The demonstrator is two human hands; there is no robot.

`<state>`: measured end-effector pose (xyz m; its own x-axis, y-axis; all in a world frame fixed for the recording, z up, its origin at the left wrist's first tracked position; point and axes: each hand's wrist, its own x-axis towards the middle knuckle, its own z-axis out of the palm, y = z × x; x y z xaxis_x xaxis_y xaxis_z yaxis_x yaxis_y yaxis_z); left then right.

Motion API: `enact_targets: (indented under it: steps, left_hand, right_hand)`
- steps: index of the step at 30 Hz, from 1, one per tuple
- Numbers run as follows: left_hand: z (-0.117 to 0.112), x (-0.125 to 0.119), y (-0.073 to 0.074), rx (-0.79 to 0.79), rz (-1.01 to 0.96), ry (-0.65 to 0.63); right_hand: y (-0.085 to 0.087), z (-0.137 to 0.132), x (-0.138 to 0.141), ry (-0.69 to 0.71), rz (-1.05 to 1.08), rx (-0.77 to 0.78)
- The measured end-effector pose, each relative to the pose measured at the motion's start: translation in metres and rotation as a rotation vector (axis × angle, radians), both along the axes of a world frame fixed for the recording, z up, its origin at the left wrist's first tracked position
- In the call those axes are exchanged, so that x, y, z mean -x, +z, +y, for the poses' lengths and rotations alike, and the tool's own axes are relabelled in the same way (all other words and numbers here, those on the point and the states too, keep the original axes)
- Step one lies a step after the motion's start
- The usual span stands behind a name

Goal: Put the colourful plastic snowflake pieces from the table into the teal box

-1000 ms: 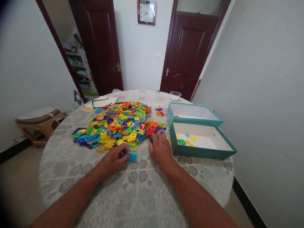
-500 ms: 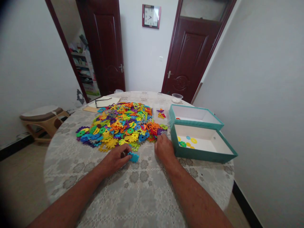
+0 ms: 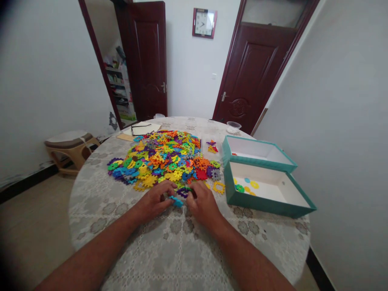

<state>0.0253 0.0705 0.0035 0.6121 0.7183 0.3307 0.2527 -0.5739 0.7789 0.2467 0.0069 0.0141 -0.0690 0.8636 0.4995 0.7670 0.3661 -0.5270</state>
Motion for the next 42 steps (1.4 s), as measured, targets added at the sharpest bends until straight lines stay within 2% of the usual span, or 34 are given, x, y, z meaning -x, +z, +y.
enact_targets:
  steps: [5,7,9,11,14,18,20,22,24,26,28,30,32,38,42]
  left_hand:
    - [-0.001,-0.001,0.0,0.039,0.058,0.035]
    - [-0.002,-0.001,0.0,0.065,0.092,0.05]
    - [-0.003,-0.001,0.001,0.097,0.11,0.058]
    - [-0.004,-0.001,0.002,0.117,0.111,0.064]
    - [-0.006,0.0,0.004,0.103,0.103,0.038]
    - [-0.005,0.001,0.004,0.051,0.129,-0.011]
    - [-0.004,0.0,0.004,0.031,0.144,-0.003]
    - [-0.004,0.0,0.004,0.02,0.161,0.014]
    - [-0.003,0.0,0.005,0.009,0.18,0.025]
    - [-0.004,0.0,0.006,-0.002,0.2,0.026]
    - [-0.004,0.001,0.007,-0.012,0.221,0.027]
    - [-0.004,0.001,0.008,-0.022,0.233,0.03]
    - [-0.003,0.001,0.007,-0.029,0.236,0.026]
    - [-0.003,0.001,0.009,-0.033,0.227,0.002]
    - [-0.003,0.002,0.008,-0.006,0.197,-0.033]
  right_hand:
    - [-0.004,-0.001,0.007,0.065,0.097,0.132]
    - [0.0,-0.001,0.002,0.046,0.11,0.11]
    - [0.009,-0.001,-0.008,0.008,0.081,0.021]
    - [0.022,-0.002,-0.024,-0.069,0.025,-0.128]
    - [0.041,-0.003,-0.059,-0.294,-0.109,-0.362]
    - [0.054,-0.002,-0.102,-0.591,-0.28,-0.454]
    - [0.054,-0.002,-0.107,-0.647,-0.299,-0.482]
    - [0.05,-0.002,-0.099,-0.593,-0.286,-0.485]
    - [0.042,-0.001,-0.081,-0.461,-0.298,-0.381]
    - [0.031,0.0,-0.061,-0.364,-0.388,-0.151]
    - [0.02,0.001,-0.043,-0.372,-0.524,0.128]
    - [0.013,0.002,-0.032,-0.444,-0.637,0.36]
    - [0.011,0.001,-0.026,-0.487,-0.702,0.485]
    - [0.018,-0.008,-0.013,-0.34,-0.7,0.5]
    - [0.013,-0.014,0.0,-0.18,-0.475,0.344]
